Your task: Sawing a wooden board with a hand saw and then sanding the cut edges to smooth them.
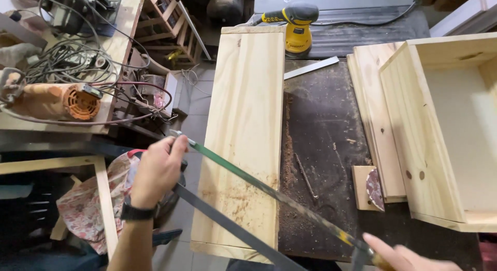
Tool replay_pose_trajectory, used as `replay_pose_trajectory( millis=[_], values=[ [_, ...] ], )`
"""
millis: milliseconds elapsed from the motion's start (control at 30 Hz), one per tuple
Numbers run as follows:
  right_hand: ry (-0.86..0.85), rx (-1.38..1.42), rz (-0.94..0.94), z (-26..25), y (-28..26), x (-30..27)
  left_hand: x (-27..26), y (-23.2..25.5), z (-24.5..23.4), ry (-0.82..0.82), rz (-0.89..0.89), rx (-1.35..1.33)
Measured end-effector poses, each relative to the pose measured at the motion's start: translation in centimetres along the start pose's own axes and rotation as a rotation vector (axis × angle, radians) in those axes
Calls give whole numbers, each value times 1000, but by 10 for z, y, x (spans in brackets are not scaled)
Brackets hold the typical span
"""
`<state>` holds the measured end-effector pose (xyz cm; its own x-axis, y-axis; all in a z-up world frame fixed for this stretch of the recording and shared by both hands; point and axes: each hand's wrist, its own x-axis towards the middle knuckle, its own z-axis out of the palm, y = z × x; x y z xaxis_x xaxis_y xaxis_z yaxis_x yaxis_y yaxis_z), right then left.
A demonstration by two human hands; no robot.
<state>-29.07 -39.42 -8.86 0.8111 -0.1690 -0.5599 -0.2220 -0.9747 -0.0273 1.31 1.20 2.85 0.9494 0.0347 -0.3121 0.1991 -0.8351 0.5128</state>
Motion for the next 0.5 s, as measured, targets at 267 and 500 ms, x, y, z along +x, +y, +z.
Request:
replay_pose_trajectory(
  millis=[267, 500],
  values=[
    [324, 56, -382, -63, -27, 9, 9, -26, -1, 101, -80, 81],
    [267, 58, -405, -69, -34, 49, 23, -21, -16, 153, -71, -3]
  ],
)
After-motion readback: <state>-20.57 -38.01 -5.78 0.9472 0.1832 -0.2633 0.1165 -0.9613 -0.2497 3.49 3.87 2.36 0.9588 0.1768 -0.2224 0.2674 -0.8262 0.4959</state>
